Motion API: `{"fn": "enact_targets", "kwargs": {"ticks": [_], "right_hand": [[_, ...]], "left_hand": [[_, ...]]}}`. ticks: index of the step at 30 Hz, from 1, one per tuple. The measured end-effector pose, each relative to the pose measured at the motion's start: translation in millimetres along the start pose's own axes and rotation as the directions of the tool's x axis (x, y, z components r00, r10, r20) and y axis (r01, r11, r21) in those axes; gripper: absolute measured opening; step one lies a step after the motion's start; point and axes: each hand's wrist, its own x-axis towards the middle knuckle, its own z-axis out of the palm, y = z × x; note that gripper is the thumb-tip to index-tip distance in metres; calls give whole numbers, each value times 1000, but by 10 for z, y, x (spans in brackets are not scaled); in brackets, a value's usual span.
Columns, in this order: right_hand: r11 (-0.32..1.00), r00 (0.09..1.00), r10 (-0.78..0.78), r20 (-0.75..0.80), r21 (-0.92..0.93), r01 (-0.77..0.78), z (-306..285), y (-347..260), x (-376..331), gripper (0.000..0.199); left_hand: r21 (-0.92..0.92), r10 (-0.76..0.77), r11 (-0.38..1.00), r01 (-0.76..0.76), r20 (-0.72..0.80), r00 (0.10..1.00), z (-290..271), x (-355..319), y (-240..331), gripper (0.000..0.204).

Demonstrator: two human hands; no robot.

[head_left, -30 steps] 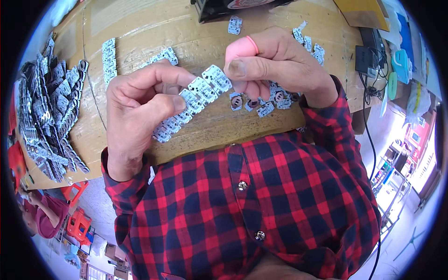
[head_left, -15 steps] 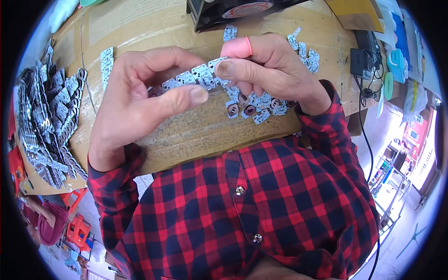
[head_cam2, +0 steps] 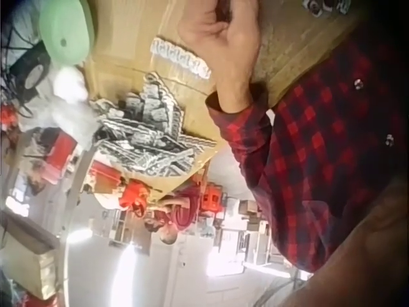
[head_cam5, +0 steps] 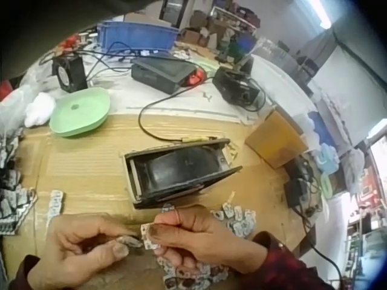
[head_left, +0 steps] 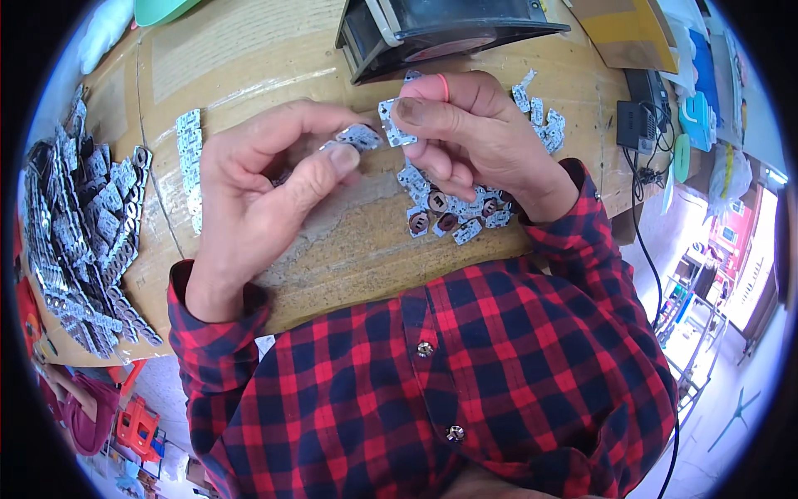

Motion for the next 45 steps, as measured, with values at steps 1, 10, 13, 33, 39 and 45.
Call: {"fn": "enact_targets", "kwargs": {"ticks": [1,10,13,33,39,45], "right_hand": [[997,999,-42,-7,-62,42,-8,3,1,24],[973,993,-121,-17,-199,115,13,-6,-8,25],[961,990,-137,-36,-248,124,28,-11,-17,23],[966,989,-144,-41,-223,132,-10,18,30,25],[971,990,-127,-66,-214,110,2,7,26,28],[986,989,-110,-95,-139,96,-13,10,44,29]], "left_hand": [[-4,0,1000,0,5,1000,2,27,-8,17],[488,479,746,-453,78,874,66,111,-61,20],[535,547,695,-480,40,836,121,120,-66,19],[604,537,682,-413,-30,843,170,112,-85,16],[587,514,722,-365,-102,852,156,86,-54,13],[589,496,727,-353,-96,863,145,95,-70,13]]}}
